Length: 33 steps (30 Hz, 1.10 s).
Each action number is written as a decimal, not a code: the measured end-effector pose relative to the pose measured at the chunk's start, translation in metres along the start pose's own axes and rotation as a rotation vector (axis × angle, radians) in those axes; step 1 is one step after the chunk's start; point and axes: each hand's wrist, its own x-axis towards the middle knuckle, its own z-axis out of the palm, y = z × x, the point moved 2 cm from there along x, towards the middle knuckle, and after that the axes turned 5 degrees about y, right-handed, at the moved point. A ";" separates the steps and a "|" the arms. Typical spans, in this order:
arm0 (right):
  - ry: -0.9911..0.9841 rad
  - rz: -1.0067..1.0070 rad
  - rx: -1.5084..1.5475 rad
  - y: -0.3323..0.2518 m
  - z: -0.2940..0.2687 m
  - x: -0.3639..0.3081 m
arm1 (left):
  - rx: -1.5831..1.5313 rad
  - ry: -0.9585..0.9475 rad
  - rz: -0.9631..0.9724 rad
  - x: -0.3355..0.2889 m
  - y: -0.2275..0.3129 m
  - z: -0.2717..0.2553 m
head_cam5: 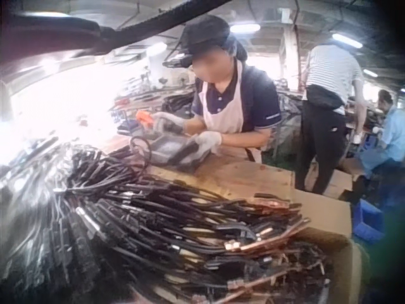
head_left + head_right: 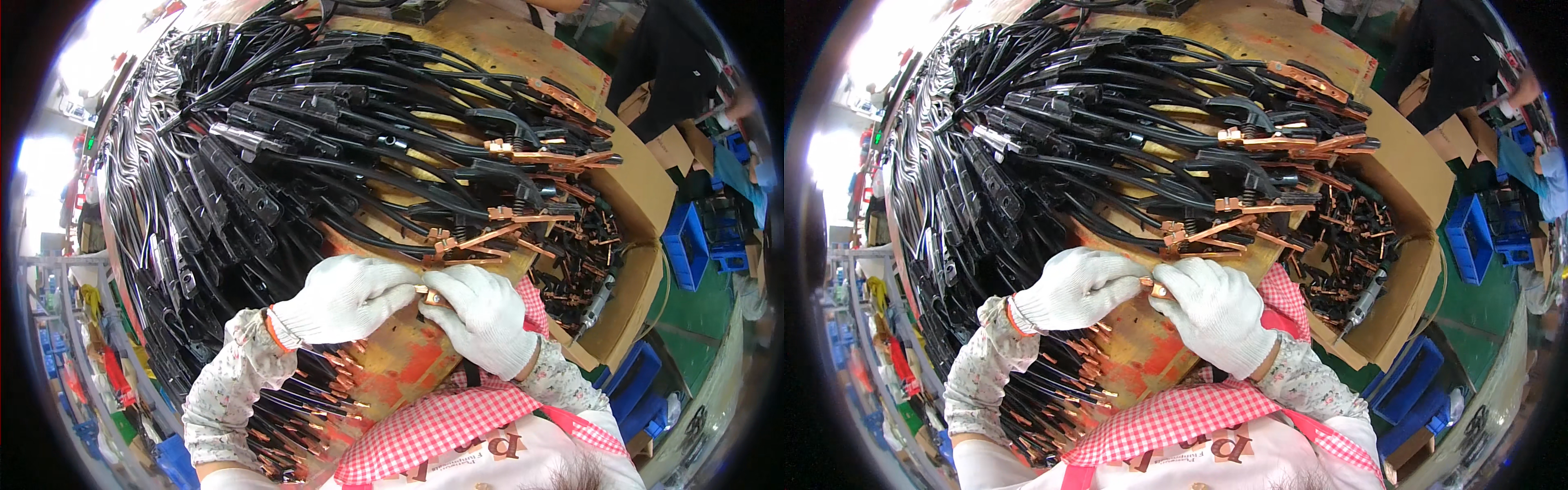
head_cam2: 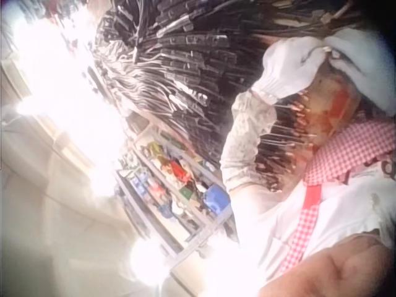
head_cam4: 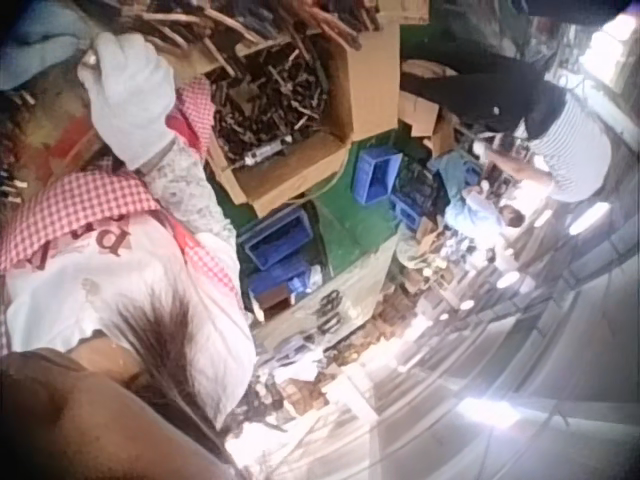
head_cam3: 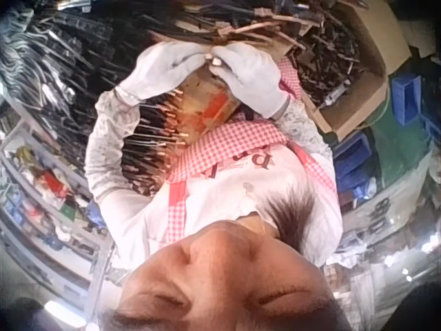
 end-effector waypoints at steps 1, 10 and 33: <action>-0.008 0.030 0.022 -0.001 0.003 0.000 | -0.020 -0.005 0.018 0.000 0.000 -0.001; -0.003 0.018 0.009 0.005 0.010 -0.002 | -0.041 -0.196 -0.048 0.007 0.007 -0.012; -0.103 -0.290 -0.056 0.017 0.012 0.020 | 0.364 0.175 0.375 -0.007 -0.015 0.003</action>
